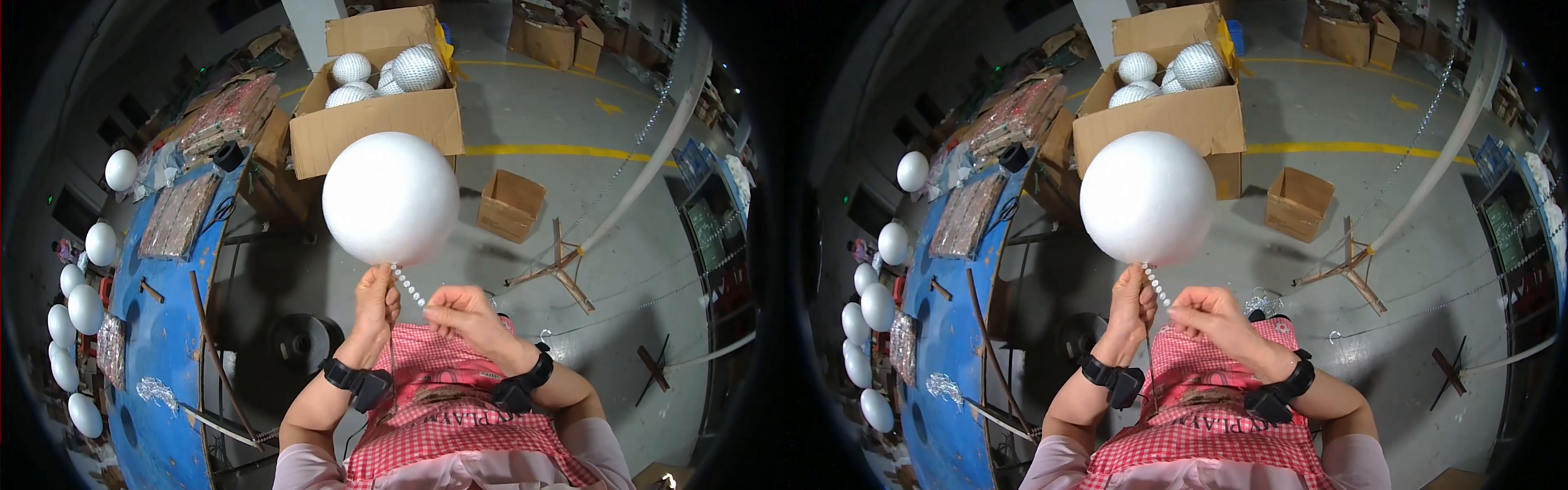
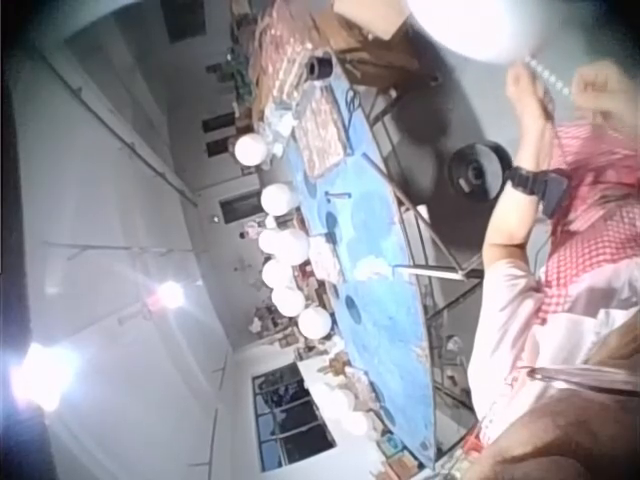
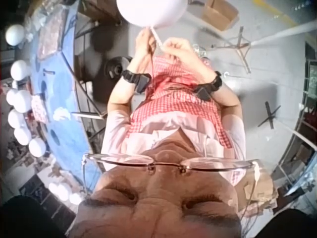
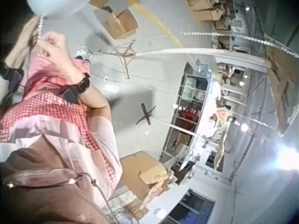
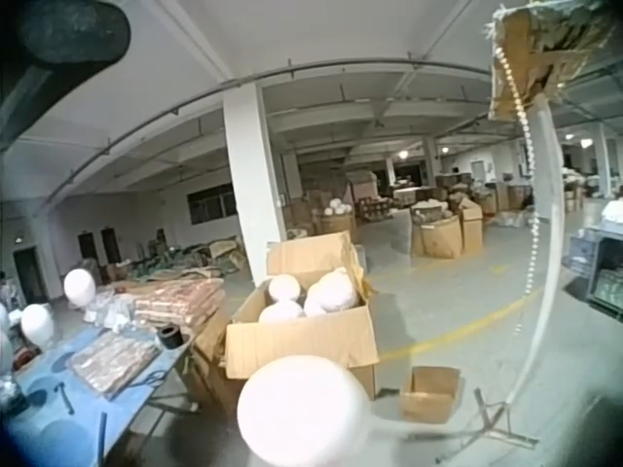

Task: The person wraps a string of beads around the base of a white foam ball, pressing them into the surface. After completing a row, they break the string and begin adding another row of beads to the ball.

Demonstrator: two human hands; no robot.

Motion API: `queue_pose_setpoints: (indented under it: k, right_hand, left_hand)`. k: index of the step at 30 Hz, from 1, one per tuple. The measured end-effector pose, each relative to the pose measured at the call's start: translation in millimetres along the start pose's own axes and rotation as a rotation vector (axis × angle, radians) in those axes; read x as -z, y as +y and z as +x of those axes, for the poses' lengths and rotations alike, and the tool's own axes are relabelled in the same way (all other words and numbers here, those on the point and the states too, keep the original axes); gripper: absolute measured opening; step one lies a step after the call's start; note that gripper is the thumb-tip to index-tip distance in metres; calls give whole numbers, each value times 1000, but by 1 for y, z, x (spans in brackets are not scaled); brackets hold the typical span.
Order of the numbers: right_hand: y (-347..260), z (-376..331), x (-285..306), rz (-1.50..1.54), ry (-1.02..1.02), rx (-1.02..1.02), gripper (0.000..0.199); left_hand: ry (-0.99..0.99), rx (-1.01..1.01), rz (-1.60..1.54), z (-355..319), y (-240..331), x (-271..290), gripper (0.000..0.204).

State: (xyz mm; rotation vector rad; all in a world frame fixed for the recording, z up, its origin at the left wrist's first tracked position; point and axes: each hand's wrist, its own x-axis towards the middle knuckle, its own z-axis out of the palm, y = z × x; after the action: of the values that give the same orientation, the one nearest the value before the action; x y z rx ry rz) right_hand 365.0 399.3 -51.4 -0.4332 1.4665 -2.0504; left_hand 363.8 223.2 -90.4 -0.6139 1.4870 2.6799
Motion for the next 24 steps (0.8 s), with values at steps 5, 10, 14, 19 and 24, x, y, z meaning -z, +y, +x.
queue_pose_setpoints:
  k: [5, 10, 14, 19, 24]
  right_hand:
    - [15, 9, 12, -432, 287, 216, 13]
    - [7, 14, 5, -697, 196, 193, 14]
    - [15, 20, -5, -678, 361, 263, 17]
    - [19, 24, -4, -1152, 557, 761, 16]
    - [19, 25, -7, -1107, 579, 650, 15]
  left_hand:
    - [41, -74, -7, 0, 4, -3, 27]
    - [30, -118, 41, -5, 2, -12, 27]
    - [28, -126, 103, -7, -1, -19, 28]
    - [31, -154, 119, -6, -6, -20, 31]
    - [67, -186, 100, -6, -9, -22, 31]
